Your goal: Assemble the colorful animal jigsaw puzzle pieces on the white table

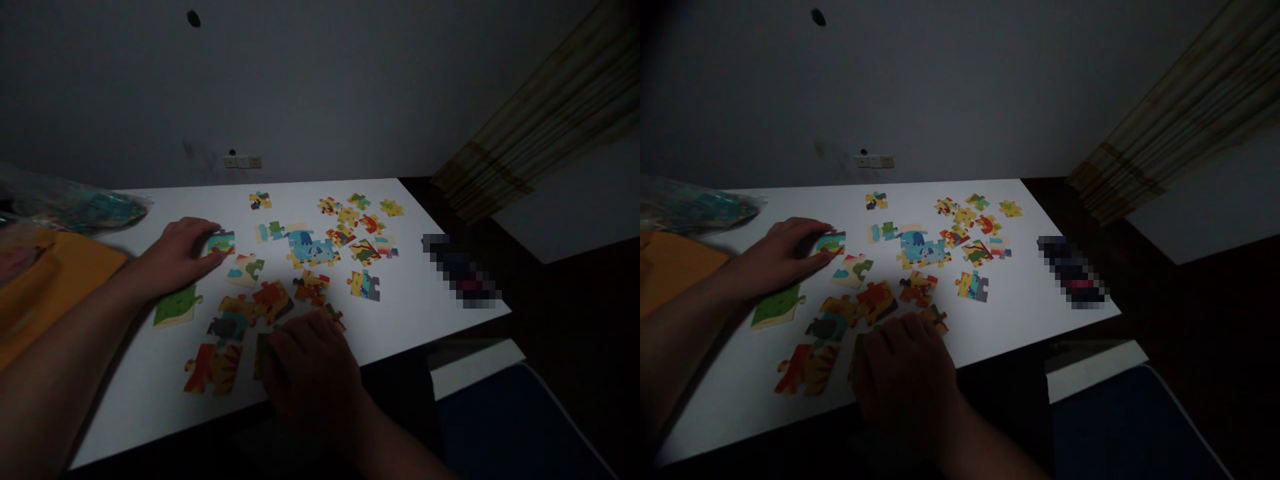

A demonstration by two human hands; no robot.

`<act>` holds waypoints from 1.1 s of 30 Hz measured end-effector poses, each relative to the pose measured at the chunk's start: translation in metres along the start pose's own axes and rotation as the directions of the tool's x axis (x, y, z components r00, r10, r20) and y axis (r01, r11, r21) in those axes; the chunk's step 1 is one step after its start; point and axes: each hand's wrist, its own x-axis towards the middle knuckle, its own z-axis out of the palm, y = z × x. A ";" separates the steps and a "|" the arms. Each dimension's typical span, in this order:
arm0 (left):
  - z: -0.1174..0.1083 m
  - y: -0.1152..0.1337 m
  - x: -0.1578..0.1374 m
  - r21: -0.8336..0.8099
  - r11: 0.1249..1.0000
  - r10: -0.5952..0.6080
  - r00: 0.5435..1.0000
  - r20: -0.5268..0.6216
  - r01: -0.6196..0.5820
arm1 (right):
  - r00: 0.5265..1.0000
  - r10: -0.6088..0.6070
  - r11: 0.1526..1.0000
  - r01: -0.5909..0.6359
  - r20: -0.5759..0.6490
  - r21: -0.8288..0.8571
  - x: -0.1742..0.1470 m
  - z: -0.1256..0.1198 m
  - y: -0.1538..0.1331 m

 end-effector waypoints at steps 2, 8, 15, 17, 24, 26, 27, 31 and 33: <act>0.002 -0.001 0.000 0.024 1.000 -0.008 1.000 -0.008 0.008 | 1.000 0.001 1.000 -0.001 -0.002 -0.003 0.001 -0.001 0.000; 0.004 -0.003 -0.001 0.009 1.000 -0.013 1.000 -0.023 0.013 | 1.000 -0.014 1.000 0.014 -0.022 0.022 -0.002 -0.001 -0.001; 0.009 -0.006 -0.001 -0.061 0.998 0.022 0.999 -0.029 -0.024 | 0.993 -0.101 0.994 0.103 -0.068 0.025 -0.009 0.003 0.004; 0.010 -0.008 0.000 -0.070 0.997 0.035 0.999 -0.038 -0.037 | 0.992 -0.107 0.994 0.109 -0.066 0.021 -0.011 0.003 0.004; 0.014 -0.009 0.001 -0.054 0.998 0.041 0.999 -0.027 -0.042 | 0.988 -0.135 0.991 0.135 -0.077 -0.009 -0.014 0.002 0.006; 0.014 -0.007 0.002 -0.041 0.999 0.020 1.000 -0.018 -0.021 | 0.987 -0.140 0.990 0.139 -0.074 -0.019 -0.014 0.001 0.007; 0.014 -0.006 0.002 -0.037 0.999 0.007 1.000 -0.013 -0.007 | 0.987 -0.142 0.990 0.141 -0.073 -0.023 -0.014 0.001 0.007; 0.013 -0.002 0.001 -0.044 0.999 -0.032 0.999 -0.008 0.032 | 0.987 -0.147 0.989 0.145 -0.069 -0.033 -0.014 0.001 0.007; 0.013 -0.002 0.000 -0.042 0.999 -0.035 0.999 -0.006 0.035 | 0.988 -0.141 0.989 0.139 -0.062 -0.043 -0.014 0.000 0.007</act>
